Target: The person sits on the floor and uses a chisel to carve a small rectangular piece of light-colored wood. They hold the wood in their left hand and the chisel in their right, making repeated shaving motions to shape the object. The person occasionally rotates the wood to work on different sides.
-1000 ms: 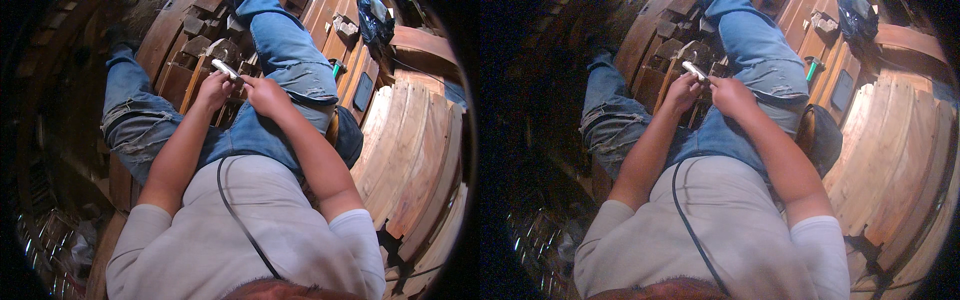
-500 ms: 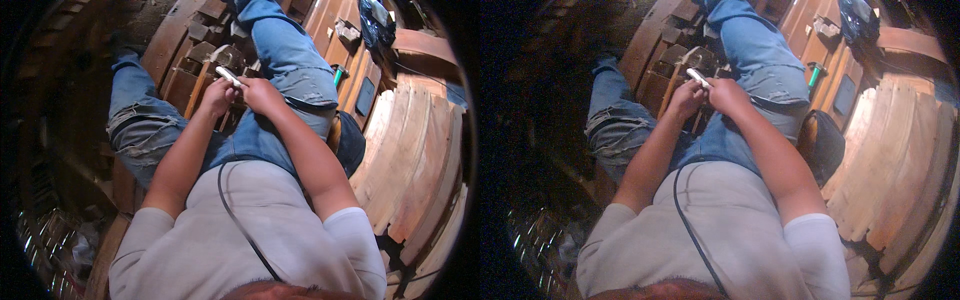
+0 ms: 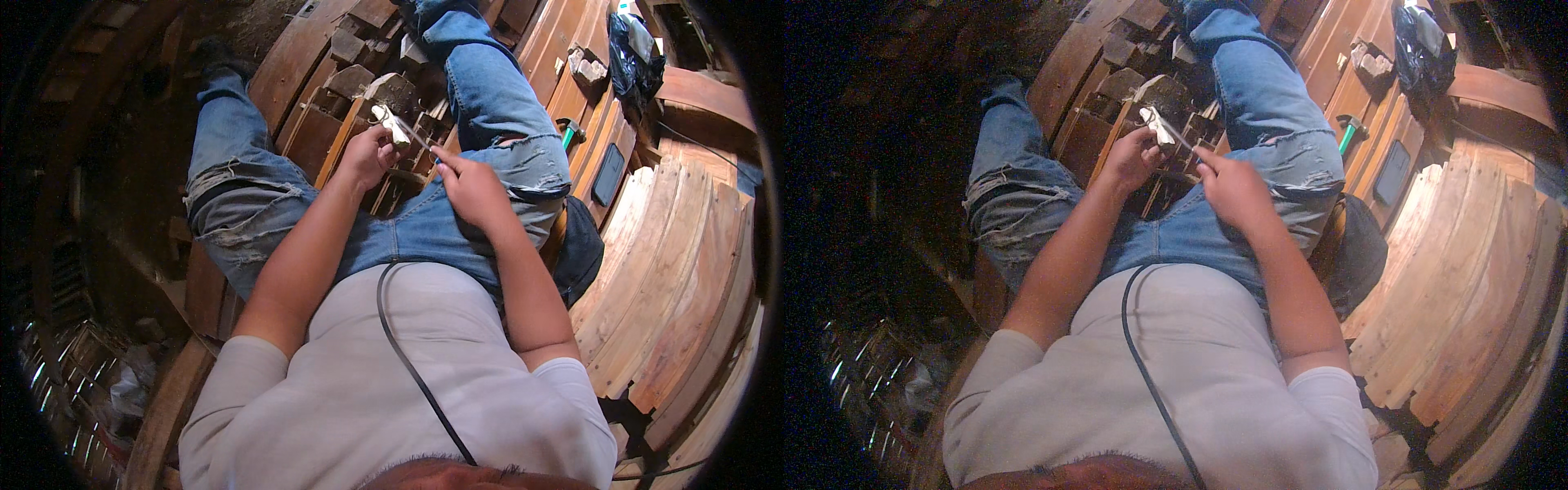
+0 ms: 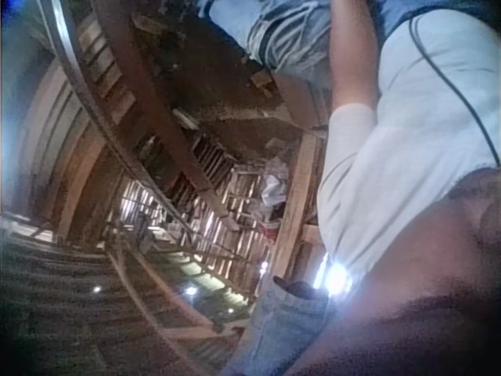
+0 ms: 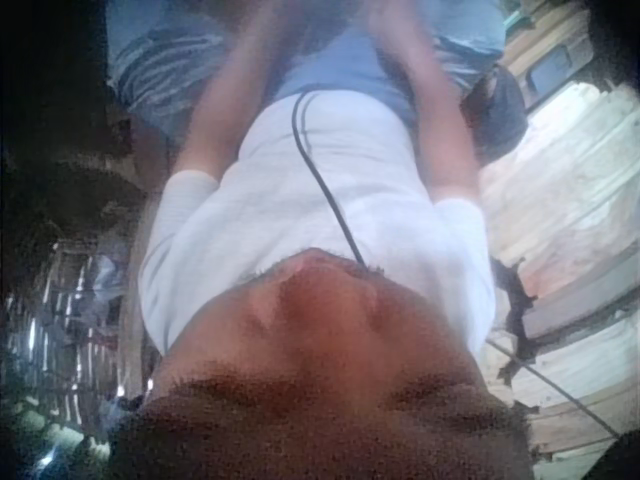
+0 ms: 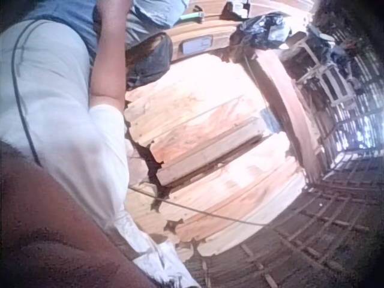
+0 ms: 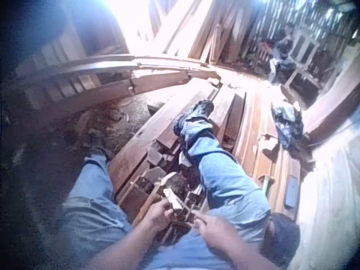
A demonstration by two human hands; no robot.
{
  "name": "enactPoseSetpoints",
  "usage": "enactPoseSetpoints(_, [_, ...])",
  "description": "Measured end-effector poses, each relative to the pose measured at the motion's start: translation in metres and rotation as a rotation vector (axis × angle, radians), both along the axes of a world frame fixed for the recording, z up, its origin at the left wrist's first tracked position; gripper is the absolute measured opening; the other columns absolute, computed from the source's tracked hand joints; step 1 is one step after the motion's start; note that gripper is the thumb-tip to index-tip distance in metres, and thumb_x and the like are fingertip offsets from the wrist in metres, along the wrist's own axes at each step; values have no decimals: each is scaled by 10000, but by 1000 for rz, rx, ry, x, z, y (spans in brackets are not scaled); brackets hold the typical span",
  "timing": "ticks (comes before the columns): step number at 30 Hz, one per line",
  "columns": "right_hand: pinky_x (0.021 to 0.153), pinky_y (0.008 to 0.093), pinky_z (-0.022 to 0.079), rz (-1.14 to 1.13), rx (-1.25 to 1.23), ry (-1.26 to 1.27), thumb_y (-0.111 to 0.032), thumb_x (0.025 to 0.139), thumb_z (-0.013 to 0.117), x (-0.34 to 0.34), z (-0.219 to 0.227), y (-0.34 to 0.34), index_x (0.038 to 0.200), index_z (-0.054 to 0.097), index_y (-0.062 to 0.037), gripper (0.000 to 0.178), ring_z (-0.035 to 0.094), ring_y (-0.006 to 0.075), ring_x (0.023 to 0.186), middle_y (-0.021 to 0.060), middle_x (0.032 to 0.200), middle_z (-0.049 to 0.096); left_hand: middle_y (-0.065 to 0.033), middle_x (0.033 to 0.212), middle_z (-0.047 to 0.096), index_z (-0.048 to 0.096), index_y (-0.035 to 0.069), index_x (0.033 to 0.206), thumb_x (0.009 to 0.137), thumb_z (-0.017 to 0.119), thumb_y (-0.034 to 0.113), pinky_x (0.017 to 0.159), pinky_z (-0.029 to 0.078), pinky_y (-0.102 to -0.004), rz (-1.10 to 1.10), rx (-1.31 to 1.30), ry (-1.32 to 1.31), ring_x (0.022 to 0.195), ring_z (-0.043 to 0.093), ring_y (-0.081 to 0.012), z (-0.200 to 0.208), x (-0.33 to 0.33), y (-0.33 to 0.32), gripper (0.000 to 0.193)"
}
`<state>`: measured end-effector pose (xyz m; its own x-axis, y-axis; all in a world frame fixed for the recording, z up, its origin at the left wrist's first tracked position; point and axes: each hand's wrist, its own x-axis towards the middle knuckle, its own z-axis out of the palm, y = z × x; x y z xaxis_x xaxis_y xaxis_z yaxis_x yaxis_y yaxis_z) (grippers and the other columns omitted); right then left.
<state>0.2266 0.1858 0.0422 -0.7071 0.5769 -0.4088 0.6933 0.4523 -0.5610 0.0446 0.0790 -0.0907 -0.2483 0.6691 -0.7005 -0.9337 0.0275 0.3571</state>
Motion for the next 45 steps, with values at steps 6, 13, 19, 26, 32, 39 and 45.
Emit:
enactPoseSetpoints(6, [774,515,534,71,126,-40,-268,1007,572,-1,6,-12,1358,650,-234,361,680,434,863,247,950,702,-45,922,680,606,44,1121,985,578,142,504,489,-203,7,-61,11,664,626,-118,18,2,2,170])
enactPoseSetpoints(13, [708,549,528,112,212,-39,-254,986,584,-14,-6,-14,1346,657,-245,367,678,438,788,238,847,696,-69,1012,694,605,38,1160,1012,558,126,590,557,-219,-25,43,86,778,675,-138,19,-1,-2,179])
enactPoseSetpoints(19, [693,551,535,114,239,-32,-254,981,587,-27,-8,-17,1326,664,-230,354,681,439,768,235,838,700,-63,1057,697,614,52,1157,1060,488,164,882,595,-363,-4,68,78,909,690,-175,12,-1,-1,195])
enactPoseSetpoints(26, [759,546,542,152,256,-21,-261,989,558,-44,-15,-12,1320,663,-213,350,692,429,861,226,923,717,-59,1012,684,606,60,1162,1072,489,179,826,587,-343,-26,60,93,893,684,-171,16,-3,-2,189])
enactPoseSetpoints(32, [794,545,554,150,207,-89,-267,998,520,-68,-13,-12,1273,676,-169,331,701,427,903,226,958,724,-45,933,670,601,71,1162,1036,534,147,632,524,-296,-94,90,163,730,631,-146,-29,3,2,162])
enactPoseSetpoints(39, [846,516,554,134,141,39,-250,988,517,-59,-34,10,1329,666,-200,376,709,427,883,233,988,724,-79,1033,703,617,21,1169,1029,501,204,765,554,-319,-181,334,27,913,688,-185,-56,-13,-9,258])
enactPoseSetpoints(45, [391,243,308,-604,-959,265,-304,1080,488,-29,-32,59,1513,499,-248,437,396,63,449,-36,700,510,-93,971,720,631,-13,1154,1034,472,265,657,561,-273,-159,49,134,839,715,-164,18,9,0,341])
